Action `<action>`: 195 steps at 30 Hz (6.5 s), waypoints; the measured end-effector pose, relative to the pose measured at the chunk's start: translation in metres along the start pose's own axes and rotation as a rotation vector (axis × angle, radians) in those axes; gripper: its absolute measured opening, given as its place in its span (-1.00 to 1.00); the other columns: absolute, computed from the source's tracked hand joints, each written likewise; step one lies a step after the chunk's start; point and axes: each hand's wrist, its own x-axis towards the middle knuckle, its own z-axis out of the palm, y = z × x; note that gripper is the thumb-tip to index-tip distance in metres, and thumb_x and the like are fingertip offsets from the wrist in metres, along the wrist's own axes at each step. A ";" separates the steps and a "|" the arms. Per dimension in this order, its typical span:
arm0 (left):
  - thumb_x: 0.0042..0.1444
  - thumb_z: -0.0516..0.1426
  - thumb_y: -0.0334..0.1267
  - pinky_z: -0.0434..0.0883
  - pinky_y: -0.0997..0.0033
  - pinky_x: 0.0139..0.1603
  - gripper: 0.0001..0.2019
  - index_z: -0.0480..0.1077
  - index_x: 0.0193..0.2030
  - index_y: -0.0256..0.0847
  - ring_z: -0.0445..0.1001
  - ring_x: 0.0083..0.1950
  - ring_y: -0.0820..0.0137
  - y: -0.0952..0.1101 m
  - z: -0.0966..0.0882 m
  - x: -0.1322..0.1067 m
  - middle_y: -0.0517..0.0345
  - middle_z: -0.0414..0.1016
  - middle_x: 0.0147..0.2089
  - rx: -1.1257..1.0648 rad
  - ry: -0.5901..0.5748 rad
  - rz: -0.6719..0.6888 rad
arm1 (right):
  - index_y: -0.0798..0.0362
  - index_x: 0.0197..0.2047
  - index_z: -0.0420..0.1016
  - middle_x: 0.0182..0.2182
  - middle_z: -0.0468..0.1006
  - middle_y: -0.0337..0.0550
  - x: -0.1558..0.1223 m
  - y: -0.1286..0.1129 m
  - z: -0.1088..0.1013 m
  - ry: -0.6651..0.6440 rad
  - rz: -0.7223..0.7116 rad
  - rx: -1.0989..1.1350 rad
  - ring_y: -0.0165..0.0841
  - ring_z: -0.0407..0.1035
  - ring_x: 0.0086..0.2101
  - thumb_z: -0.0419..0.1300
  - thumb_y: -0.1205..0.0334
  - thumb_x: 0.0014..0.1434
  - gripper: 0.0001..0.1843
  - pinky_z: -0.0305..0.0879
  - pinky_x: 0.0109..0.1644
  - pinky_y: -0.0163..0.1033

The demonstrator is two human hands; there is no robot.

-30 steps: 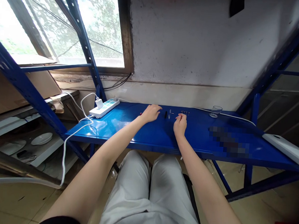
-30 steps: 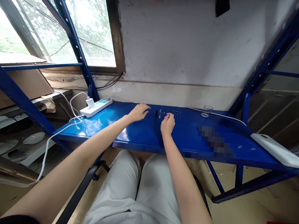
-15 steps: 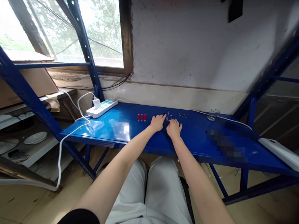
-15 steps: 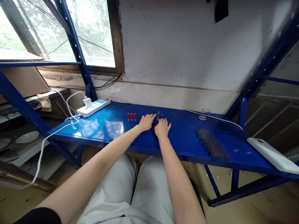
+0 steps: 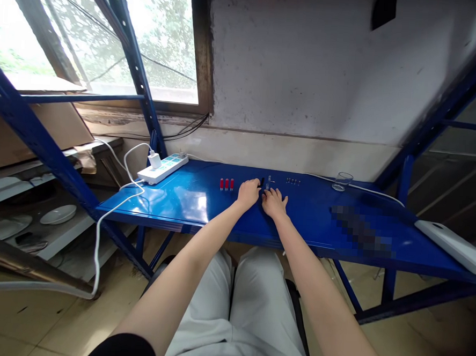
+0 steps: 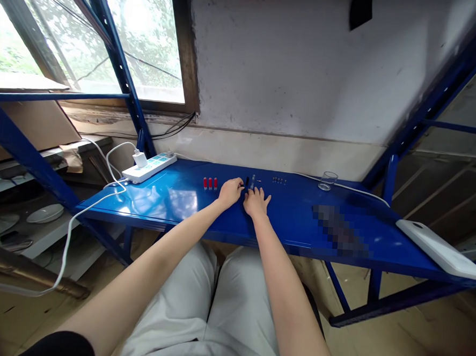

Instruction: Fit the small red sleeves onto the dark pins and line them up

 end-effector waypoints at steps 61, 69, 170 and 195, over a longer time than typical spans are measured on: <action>0.06 0.13 -0.29 0.44 0.36 -0.20 -0.84 0.36 -0.23 -0.32 0.51 -0.34 0.44 -0.024 -0.008 -0.045 0.00 0.53 -0.29 -1.032 0.315 -0.466 | 0.02 -0.33 0.22 -0.54 0.34 -0.25 -0.008 -0.001 -0.009 0.280 -0.288 0.789 -0.43 0.22 -0.53 -0.05 -0.04 0.17 -0.71 0.16 -0.42 -0.30; 0.07 0.13 -0.24 0.41 0.38 -0.26 -0.82 0.35 -0.24 -0.31 0.52 -0.39 0.42 -0.016 -0.018 -0.048 -0.05 0.55 -0.26 -1.075 0.223 -0.439 | 0.02 -0.33 0.22 -0.54 0.34 -0.25 -0.004 0.001 -0.007 0.303 -0.258 0.923 -0.43 0.26 -0.51 -0.01 -0.07 0.14 -0.69 0.23 -0.37 -0.27; -0.04 0.13 -0.36 0.10 0.14 0.05 -0.78 0.48 -0.21 -0.18 0.25 0.09 0.16 -0.051 -0.079 0.040 -0.01 0.42 -0.04 0.353 -0.370 0.071 | 0.09 0.05 0.12 -0.37 0.43 -0.12 -0.010 0.002 -0.006 0.145 -0.238 0.559 -0.37 0.28 -0.47 -0.10 0.31 0.09 -0.59 0.18 -0.38 -0.26; 0.14 -0.01 -0.20 0.35 0.48 -0.30 -0.78 0.40 -0.25 -0.23 0.41 -0.39 0.47 -0.008 -0.025 -0.047 0.12 0.47 -0.40 -0.559 0.304 -0.214 | 0.07 -0.13 0.37 -0.37 0.50 -0.07 0.006 0.009 -0.008 0.338 0.133 0.437 -0.21 0.35 -0.26 0.01 0.23 0.07 -0.71 0.20 -0.20 -0.15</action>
